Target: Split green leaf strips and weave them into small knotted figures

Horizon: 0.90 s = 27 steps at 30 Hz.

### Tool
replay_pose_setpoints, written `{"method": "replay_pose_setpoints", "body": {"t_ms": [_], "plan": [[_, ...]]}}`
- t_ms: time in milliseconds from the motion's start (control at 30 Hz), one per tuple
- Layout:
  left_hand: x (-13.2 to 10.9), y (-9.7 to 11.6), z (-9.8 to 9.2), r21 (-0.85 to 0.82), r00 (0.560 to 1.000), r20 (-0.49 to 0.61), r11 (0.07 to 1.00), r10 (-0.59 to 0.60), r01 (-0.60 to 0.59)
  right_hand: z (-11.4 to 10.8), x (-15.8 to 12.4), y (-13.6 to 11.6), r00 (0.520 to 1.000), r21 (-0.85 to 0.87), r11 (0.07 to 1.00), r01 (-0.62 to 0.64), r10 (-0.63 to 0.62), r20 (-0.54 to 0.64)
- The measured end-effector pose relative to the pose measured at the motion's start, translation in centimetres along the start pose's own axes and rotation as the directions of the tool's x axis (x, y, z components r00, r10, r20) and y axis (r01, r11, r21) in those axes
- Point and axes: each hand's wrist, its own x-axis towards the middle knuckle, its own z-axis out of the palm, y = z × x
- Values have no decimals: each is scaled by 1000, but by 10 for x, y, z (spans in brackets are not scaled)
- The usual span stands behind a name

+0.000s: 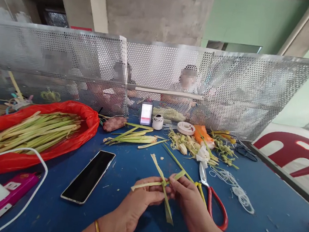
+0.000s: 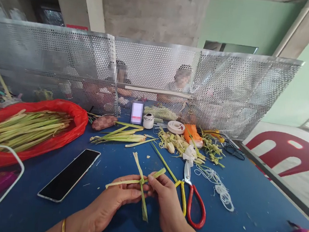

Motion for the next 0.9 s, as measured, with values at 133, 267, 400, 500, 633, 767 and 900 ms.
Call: {"method": "replay_pose_setpoints", "body": {"t_ms": [133, 267, 400, 500, 633, 767, 900], "plan": [[0, 11, -5, 159, 1000, 16, 987, 25, -27, -4, 1, -6, 993, -36, 998, 59, -63, -103], [6, 19, -17, 137, 987, -151, 990, 52, -31, -6, 1, -11, 989, -77, 991, 114, -120, -81], [9, 21, -23, -96, 984, -112, 988, -135, 125, -6, 0, -12, 983, -114, 979, 169, -176, -46], [6, 17, -16, 100, 995, 85, 994, -52, 43, -4, 1, -9, 982, -189, 966, 177, -186, -29], [3, 7, -6, 219, 998, 57, 975, 20, -32, 0, 0, -6, 989, -233, 961, 151, -147, 32], [4, -1, -3, 243, 1000, -11, 970, -9, 11, 3, -2, -8, 991, -292, 948, 129, -116, 64], [5, -5, -5, 291, 998, 19, 955, -65, 57, 3, -4, -10, 992, -346, 929, 128, -115, 59]]}}
